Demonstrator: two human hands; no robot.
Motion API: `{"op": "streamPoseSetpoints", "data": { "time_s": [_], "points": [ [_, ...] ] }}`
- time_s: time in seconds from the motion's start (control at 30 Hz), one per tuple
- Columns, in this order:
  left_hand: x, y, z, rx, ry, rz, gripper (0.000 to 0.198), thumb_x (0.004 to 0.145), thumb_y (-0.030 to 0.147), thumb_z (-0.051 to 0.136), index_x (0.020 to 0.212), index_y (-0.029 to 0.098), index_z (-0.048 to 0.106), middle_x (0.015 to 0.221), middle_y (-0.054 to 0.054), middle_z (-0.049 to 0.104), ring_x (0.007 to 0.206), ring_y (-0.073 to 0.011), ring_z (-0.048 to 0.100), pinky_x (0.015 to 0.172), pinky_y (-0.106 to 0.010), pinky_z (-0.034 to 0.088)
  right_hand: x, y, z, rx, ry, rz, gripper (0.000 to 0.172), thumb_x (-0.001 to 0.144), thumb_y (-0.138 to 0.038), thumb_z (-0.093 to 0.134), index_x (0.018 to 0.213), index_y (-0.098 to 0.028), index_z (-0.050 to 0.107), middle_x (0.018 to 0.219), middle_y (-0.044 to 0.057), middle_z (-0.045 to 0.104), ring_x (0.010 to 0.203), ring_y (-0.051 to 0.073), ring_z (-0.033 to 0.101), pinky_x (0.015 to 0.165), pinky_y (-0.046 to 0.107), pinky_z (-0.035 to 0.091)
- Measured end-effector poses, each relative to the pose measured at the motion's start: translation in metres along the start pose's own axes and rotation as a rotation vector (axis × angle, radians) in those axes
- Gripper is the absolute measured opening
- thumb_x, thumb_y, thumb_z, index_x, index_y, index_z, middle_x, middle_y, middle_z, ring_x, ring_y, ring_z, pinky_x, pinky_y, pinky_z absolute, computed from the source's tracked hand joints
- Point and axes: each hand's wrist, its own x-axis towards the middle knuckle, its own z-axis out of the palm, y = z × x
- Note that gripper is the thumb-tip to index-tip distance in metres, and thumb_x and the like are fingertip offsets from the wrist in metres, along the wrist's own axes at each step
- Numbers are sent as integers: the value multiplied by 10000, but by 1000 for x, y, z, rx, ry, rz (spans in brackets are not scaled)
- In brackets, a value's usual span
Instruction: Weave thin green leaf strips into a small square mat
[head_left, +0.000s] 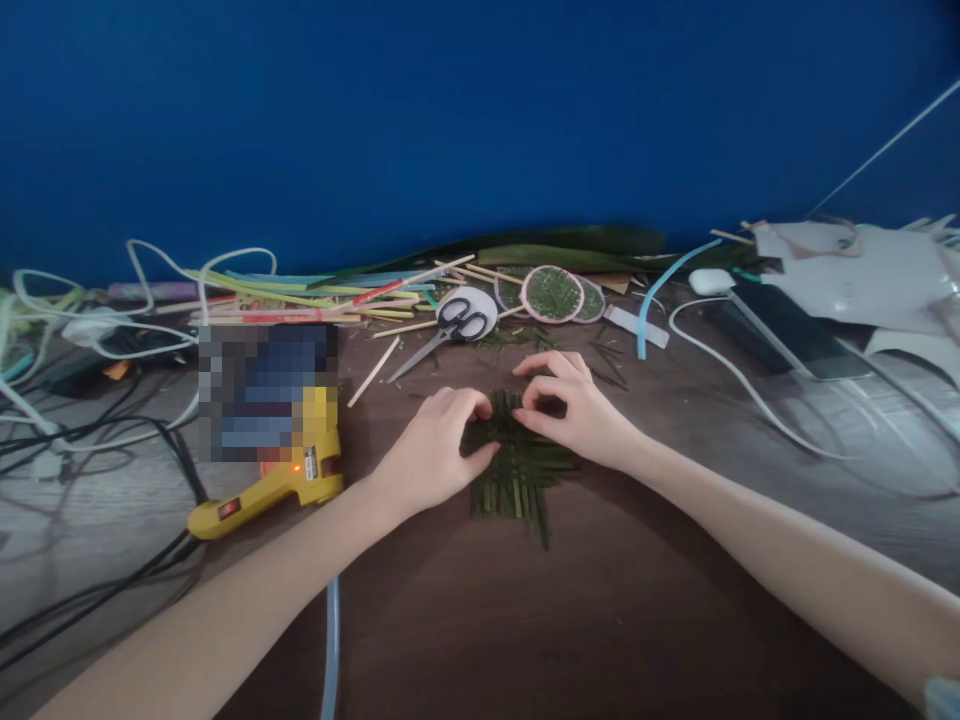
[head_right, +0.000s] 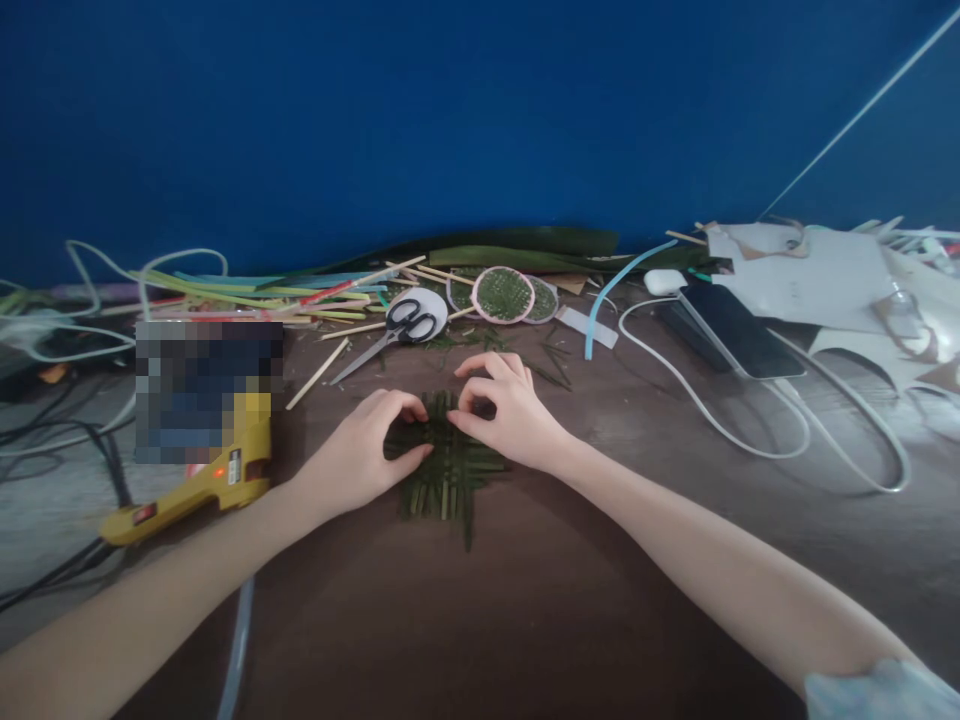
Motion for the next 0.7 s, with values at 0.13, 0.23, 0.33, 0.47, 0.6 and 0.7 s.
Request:
{"op": "streamPoseSetpoints", "data": {
  "time_s": [0.13, 0.23, 0.33, 0.47, 0.6, 0.7],
  "points": [
    [2, 2, 2, 90, 27, 47, 125, 769, 225, 548, 847, 190, 457, 805, -18, 540, 789, -182, 514, 714, -335, 435, 0, -8, -5, 63, -5, 21, 175, 799, -300, 546, 651, -208, 555, 1084, 38, 552, 1038, 234, 433, 919, 461, 331],
    [3, 2, 5, 191, 25, 121, 116, 801, 273, 533, 825, 174, 476, 812, -35, 569, 801, -201, 505, 708, -346, 419, -2, -16, -4, 113, -12, 13, 184, 811, -320, 535, 665, -212, 564, 1071, 34, 558, 1030, 227, 447, 909, 451, 347],
    [3, 1, 7, 251, 16, 173, 132, 846, 292, 476, 839, 162, 502, 871, -53, 594, 822, -207, 498, 726, -349, 409, -3, -22, -2, 138, -26, 2, 167, 815, -313, 534, 687, -217, 581, 1067, 31, 562, 1030, 218, 455, 911, 433, 354],
    [4, 1, 7, 262, 34, 174, 167, 883, 222, 390, 843, 153, 536, 880, -60, 605, 820, -194, 494, 739, -334, 407, -2, -21, 0, 117, -9, -42, 157, 844, -283, 487, 757, -228, 605, 1069, 30, 563, 1029, 206, 451, 918, 410, 353],
    [5, 1, 5, 223, 40, 175, 188, 878, 180, 374, 825, 149, 552, 840, -53, 609, 793, -182, 491, 754, -323, 408, 2, -11, 3, 31, 90, -27, 180, 862, -245, 430, 795, -221, 596, 1023, 50, 577, 1007, 213, 455, 903, 414, 353],
    [5, 1, 5, 206, 48, 161, 199, 868, 152, 364, 788, 148, 546, 800, -48, 607, 768, -178, 488, 750, -321, 408, 2, -7, 6, -97, 93, 2, 114, 818, -255, 488, 862, -223, 589, 1040, 64, 567, 1029, 242, 436, 875, 431, 354]
  ]
}}
